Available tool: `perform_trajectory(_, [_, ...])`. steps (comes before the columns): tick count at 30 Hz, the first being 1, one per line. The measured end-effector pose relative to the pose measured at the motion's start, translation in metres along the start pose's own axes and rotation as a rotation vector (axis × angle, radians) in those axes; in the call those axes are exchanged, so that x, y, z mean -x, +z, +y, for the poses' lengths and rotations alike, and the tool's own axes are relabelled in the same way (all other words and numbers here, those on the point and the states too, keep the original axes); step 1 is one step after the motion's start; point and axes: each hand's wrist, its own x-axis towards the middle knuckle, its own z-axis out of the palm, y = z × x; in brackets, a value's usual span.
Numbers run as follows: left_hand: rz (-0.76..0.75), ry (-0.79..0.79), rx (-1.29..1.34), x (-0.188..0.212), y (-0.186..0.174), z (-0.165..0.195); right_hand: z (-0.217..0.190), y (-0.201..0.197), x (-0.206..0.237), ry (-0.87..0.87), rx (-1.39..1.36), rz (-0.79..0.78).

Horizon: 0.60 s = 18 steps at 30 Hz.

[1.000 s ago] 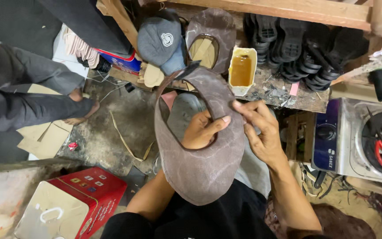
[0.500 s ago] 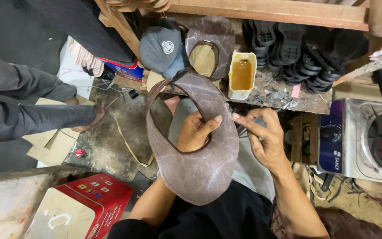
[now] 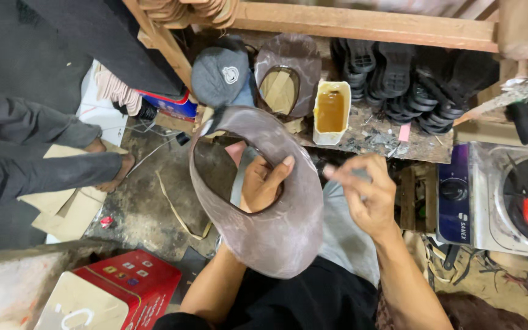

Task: The person sits on the workshop floor holding a shoe upper with a strap, repeatedly dips their fingers into a container of yellow adhesive and spreads it along the edge of the upper. They rotate the upper to reach different sections and set it on the shelf beside them between passes.

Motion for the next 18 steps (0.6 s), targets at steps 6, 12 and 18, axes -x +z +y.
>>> perform_trajectory(6, [-0.11,-0.17,-0.018,0.018,0.001,0.021,0.076,0.031,-0.035,0.235,0.348,-0.214])
perform_trajectory(12, [0.06,-0.265,-0.072,0.027,-0.028,-0.003,0.115,0.076,-0.061,0.011,0.723,-0.46])
perform_trajectory(18, [0.117,-0.231,0.204,0.03,-0.051,-0.013,0.098,0.05,-0.054,-0.004,0.632,-0.303])
